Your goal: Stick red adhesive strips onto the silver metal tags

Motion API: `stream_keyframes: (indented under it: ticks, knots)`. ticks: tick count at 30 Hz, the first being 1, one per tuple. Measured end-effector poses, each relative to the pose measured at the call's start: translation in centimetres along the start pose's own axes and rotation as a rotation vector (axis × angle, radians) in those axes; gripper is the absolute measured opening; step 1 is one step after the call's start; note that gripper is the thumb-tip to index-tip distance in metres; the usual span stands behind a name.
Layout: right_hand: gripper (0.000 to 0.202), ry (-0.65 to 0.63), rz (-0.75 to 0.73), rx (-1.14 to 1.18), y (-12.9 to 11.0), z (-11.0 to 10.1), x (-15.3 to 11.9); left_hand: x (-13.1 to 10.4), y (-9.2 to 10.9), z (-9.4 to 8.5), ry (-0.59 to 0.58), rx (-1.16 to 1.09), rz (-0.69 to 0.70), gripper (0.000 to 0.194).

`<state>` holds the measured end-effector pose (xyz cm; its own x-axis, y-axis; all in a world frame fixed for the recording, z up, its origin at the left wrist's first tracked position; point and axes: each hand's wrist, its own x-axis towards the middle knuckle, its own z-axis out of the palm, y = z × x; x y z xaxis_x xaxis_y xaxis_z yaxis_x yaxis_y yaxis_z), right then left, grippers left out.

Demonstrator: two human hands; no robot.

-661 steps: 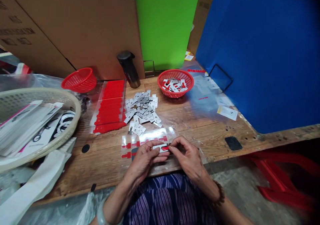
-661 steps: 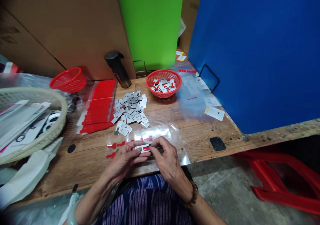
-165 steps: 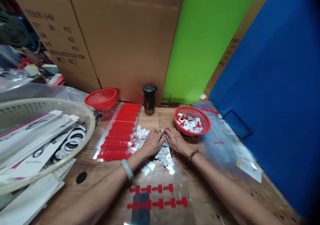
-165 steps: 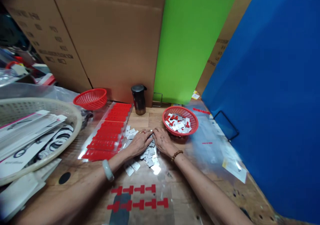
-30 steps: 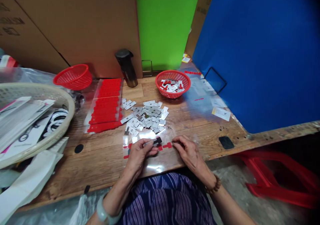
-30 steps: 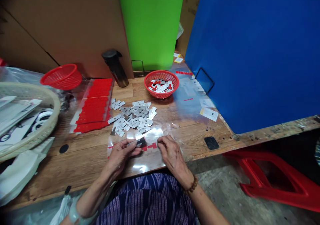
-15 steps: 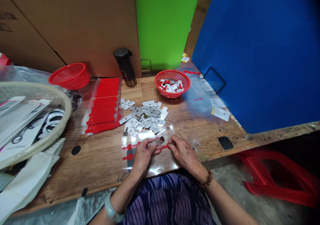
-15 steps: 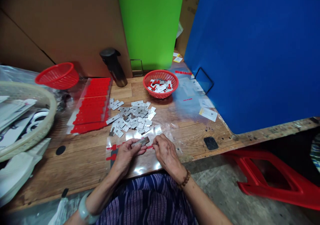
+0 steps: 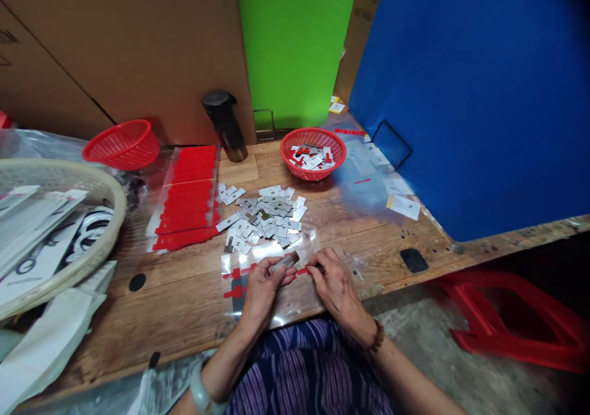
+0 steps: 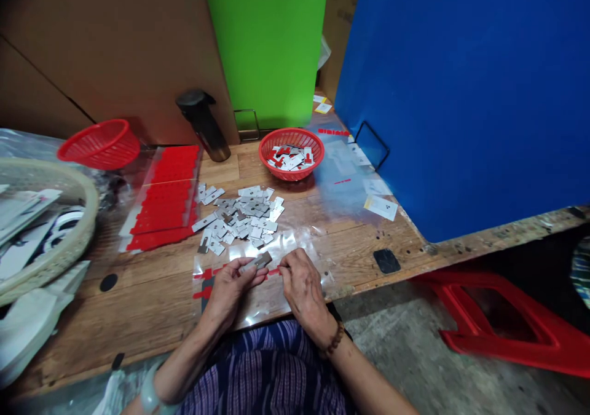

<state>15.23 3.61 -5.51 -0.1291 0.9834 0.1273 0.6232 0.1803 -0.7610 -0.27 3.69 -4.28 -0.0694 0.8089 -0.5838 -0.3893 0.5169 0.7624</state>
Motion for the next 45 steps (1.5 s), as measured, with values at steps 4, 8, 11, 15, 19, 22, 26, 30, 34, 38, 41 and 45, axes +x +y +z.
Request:
stream_keyframes:
  ticks: [4,8,11,15,19,22,26,30,34,38,41,45]
  knots:
    - [0.014,-0.010,-0.008,-0.031,-0.6,-0.3,0.0,0.0,0.0,0.1,0.003,-0.009,0.005,0.025]
    - [0.015,-0.059,-0.065,0.000,-1.0,-0.8,-0.4,0.1,0.1,0.2,0.024,-0.040,-0.006,0.028]
    - [0.013,-0.123,-0.087,0.036,-1.2,-1.3,-0.8,0.0,0.2,0.3,0.030,-0.042,-0.012,0.028]
    - [0.013,-0.195,-0.057,0.069,-1.3,-1.9,-0.9,-0.2,0.4,0.5,0.041,-0.034,-0.017,0.023]
    - [0.013,-0.249,-0.063,0.164,-0.9,-2.2,-0.9,-0.2,0.5,0.6,0.053,-0.025,-0.022,0.018]
    - [0.012,-0.258,-0.007,0.295,-0.7,-2.6,-0.9,-0.1,0.6,0.4,0.038,-0.030,-0.031,0.016]
    - [0.006,-0.212,0.128,0.395,-1.0,-3.0,-0.7,-0.1,1.0,0.1,0.004,-0.040,-0.083,0.021]
    - [0.009,-0.099,0.201,0.409,-1.6,-2.8,-0.1,-0.9,1.8,0.0,-0.074,-0.016,-0.145,0.028]
    - [0.008,-0.090,0.125,0.372,-2.1,-2.4,0.4,-2.1,2.5,0.1,-0.107,-0.003,-0.196,0.032]
    - [0.007,-0.157,0.081,0.342,-2.4,-2.5,0.5,-2.6,2.6,0.1,-0.112,-0.008,-0.224,0.030]
    - [0.006,-0.188,0.069,0.339,-2.6,-2.8,0.5,-2.6,2.5,0.1,-0.122,-0.001,-0.235,0.028]
    - [0.006,-0.186,0.070,0.350,-2.4,-2.7,0.5,-2.6,2.5,0.1,-0.142,0.002,-0.243,0.027]
